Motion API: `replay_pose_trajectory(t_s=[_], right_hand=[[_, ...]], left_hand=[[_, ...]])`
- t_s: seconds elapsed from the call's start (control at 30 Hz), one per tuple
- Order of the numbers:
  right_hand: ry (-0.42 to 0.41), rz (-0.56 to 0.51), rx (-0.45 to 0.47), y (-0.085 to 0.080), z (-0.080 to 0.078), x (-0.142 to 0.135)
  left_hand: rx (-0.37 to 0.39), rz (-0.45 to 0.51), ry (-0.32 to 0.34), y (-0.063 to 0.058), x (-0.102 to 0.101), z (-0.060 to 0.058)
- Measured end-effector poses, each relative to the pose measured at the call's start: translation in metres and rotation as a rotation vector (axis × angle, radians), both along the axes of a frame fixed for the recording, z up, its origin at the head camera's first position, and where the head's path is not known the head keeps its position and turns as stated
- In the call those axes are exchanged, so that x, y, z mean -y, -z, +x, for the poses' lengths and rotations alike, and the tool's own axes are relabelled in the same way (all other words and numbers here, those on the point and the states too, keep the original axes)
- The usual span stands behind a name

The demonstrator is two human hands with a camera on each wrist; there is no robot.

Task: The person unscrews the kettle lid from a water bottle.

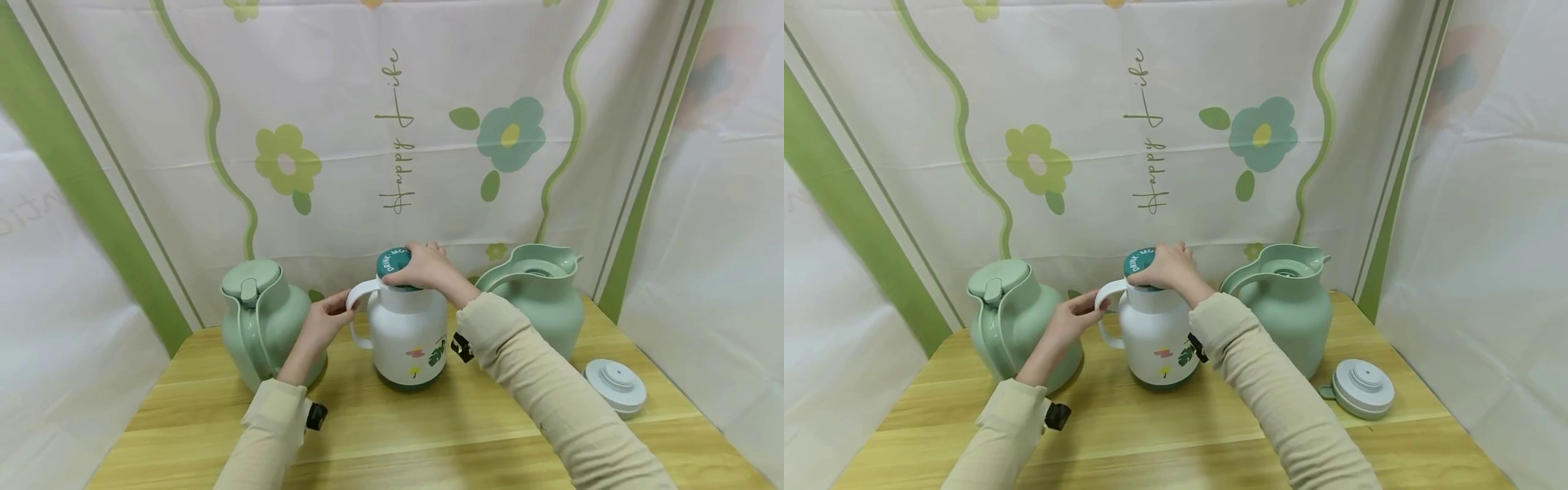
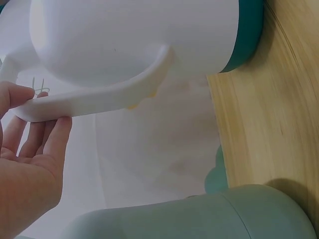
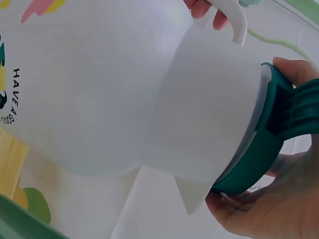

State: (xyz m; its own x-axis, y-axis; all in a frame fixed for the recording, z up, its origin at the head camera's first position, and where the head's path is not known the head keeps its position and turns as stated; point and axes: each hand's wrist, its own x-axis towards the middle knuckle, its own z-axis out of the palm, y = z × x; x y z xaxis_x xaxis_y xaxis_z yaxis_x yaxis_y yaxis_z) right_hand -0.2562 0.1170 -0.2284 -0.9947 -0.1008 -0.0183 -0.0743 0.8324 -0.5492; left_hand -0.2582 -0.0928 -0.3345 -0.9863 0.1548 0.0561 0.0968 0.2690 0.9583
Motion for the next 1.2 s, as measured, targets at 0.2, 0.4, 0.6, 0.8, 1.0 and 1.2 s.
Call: replay_pose_trajectory(t_s=[0.2,0.4,0.6,0.8,1.0,1.2], right_hand=[[-0.029,0.018,-0.011,0.0004,-0.0023,-0.0029],[-0.057,0.022,-0.013,-0.0004,-0.0026,-0.0053],[-0.089,0.039,-0.003,-0.0024,-0.0029,-0.0076],[-0.121,0.109,0.041,-0.0061,-0.0025,-0.0079],[-0.129,0.101,0.124,-0.0056,-0.0035,-0.0076],[-0.145,0.063,0.156,-0.0072,-0.0056,-0.0103]], left_hand=[[-0.02,0.002,-0.001,0.0021,-0.0003,-0.001],[-0.041,-0.009,0.0,0.002,-0.0009,-0.0012],[-0.055,-0.015,0.011,0.001,-0.001,-0.0001],[-0.082,-0.027,0.015,0.001,-0.0017,0.0003],[-0.078,-0.033,-0.018,0.0028,-0.0016,-0.0011],[-0.105,-0.031,-0.012,0.0033,-0.0048,-0.003]])
